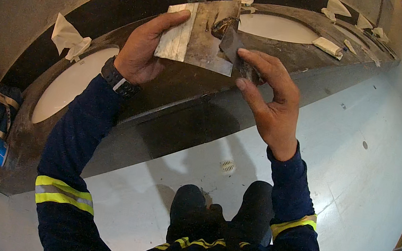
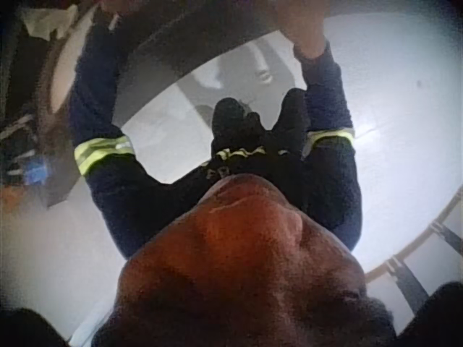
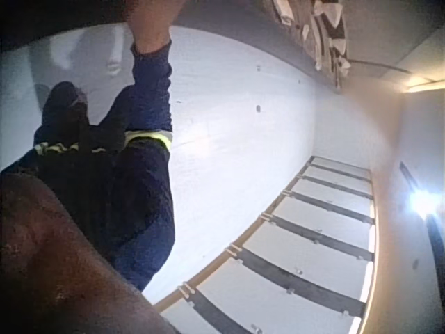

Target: The person scrapes a dark countertop with a putty knife, wipes the surface with a cloth, and pours water from a bottle onto the cloth to continue cleaning. The person repeats scraping and wiping motions along the countertop edge.

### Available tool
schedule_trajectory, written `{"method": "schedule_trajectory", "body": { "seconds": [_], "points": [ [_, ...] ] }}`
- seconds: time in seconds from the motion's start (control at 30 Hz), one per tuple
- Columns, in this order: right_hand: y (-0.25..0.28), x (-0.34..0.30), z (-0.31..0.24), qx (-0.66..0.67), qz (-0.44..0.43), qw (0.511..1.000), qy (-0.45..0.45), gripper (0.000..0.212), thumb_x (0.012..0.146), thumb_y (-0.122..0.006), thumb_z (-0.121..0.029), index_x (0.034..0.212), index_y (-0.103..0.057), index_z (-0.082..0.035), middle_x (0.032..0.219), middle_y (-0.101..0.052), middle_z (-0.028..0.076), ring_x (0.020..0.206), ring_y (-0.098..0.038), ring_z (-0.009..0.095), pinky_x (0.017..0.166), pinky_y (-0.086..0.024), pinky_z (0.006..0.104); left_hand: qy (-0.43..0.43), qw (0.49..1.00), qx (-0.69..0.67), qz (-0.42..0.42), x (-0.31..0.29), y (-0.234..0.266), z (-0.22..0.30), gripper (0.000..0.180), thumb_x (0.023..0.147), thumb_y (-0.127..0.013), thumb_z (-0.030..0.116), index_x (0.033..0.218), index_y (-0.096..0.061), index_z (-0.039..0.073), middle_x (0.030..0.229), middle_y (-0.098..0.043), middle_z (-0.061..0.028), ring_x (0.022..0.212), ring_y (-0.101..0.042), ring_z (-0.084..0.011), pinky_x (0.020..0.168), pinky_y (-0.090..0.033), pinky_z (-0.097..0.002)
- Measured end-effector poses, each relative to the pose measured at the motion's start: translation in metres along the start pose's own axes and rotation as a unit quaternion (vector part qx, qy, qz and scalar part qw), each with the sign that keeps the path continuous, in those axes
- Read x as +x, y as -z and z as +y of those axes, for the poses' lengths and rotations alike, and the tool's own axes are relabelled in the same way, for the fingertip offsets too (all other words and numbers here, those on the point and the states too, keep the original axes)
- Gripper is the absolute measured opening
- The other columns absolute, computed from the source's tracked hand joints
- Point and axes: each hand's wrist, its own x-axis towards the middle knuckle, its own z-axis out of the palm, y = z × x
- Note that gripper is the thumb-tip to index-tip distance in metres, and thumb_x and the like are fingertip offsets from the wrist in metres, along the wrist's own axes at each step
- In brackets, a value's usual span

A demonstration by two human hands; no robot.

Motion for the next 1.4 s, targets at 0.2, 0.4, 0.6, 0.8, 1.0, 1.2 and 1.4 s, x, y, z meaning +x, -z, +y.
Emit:
{"method": "schedule_trajectory", "body": {
  "seconds": [0.2,0.4,0.6,0.8,1.0,1.2,1.4],
  "points": [
    [0.009,-0.021,-0.011,-0.108,0.006,0.992,-0.061,0.038,0.081,-0.073,-0.012,0.119,-0.069,-0.01,0.102,-0.065,0.013,0.09,-0.065,0.026,0.079,-0.051,0.0348,-0.011,0.998,0.054,0.026,0.001,0.015,0.005,0.038,0.099,-0.056,0.026,0.126,-0.052,-0.001,0.113,-0.068,-0.0144,0.094,-0.071,-0.0208,0.08,-0.062,-0.0312],
    [-0.013,-0.055,-0.042,-0.204,-0.051,0.972,-0.102,0.039,0.07,-0.077,-0.015,0.108,-0.071,-0.008,0.084,-0.056,0.011,0.076,-0.058,0.027,0.068,-0.048,0.0373,-0.095,0.989,0.023,0.112,0.011,0.041,0.011,0.037,0.098,-0.057,0.027,0.124,-0.055,0.0,0.115,-0.067,-0.0137,0.1,-0.069,-0.0209,0.086,-0.059,-0.0324],
    [-0.027,-0.048,-0.049,-0.259,-0.078,0.96,-0.074,0.04,0.07,-0.075,-0.014,0.108,-0.07,-0.006,0.077,-0.052,0.01,0.069,-0.054,0.025,0.062,-0.044,0.0355,-0.063,0.992,-0.049,0.1,0.012,0.018,0.008,0.026,0.101,-0.049,0.022,0.109,-0.062,0.001,0.096,-0.071,-0.0098,0.078,-0.07,-0.0193,0.068,-0.059,-0.0314],
    [-0.035,-0.041,-0.056,-0.283,-0.093,0.952,-0.068,0.039,0.069,-0.073,-0.014,0.108,-0.071,-0.005,0.073,-0.051,0.01,0.064,-0.053,0.024,0.059,-0.043,0.0353,-0.069,0.995,-0.011,0.065,0.012,0.034,0.005,0.023,0.101,-0.048,0.022,0.103,-0.062,0.003,0.086,-0.071,-0.0058,0.07,-0.069,-0.0167,0.058,-0.058,-0.0302],
    [-0.038,-0.042,-0.056,-0.288,-0.112,0.946,-0.096,0.038,0.072,-0.074,-0.023,0.107,-0.069,-0.009,0.078,-0.049,0.01,0.073,-0.054,0.029,0.063,-0.042,0.0403,-0.078,0.992,-0.009,0.095,0.01,0.027,0.008,0.024,0.101,-0.049,0.022,0.106,-0.062,0.002,0.088,-0.071,-0.0071,0.071,-0.07,-0.017,0.057,-0.058,-0.0295],
    [-0.04,-0.049,-0.055,-0.286,-0.098,0.949,-0.093,0.039,0.07,-0.073,-0.018,0.107,-0.069,-0.008,0.075,-0.05,0.01,0.067,-0.053,0.027,0.061,-0.043,0.0375,-0.078,0.99,-0.02,0.116,0.011,0.018,0.007,0.027,0.101,-0.048,0.021,0.111,-0.061,-0.001,0.092,-0.072,-0.01,0.074,-0.071,-0.0183,0.06,-0.059,-0.0298],
    [-0.047,-0.067,-0.042,-0.248,-0.067,0.963,-0.085,0.043,0.069,-0.075,-0.018,0.11,-0.067,-0.008,0.076,-0.049,0.009,0.068,-0.053,0.027,0.061,-0.042,0.0384,-0.062,0.995,0.008,0.079,0.008,0.022,0.01,0.03,0.101,-0.047,0.02,0.114,-0.057,-0.004,0.094,-0.071,-0.0116,0.076,-0.071,-0.0206,0.064,-0.06,-0.0319]
  ]
}}
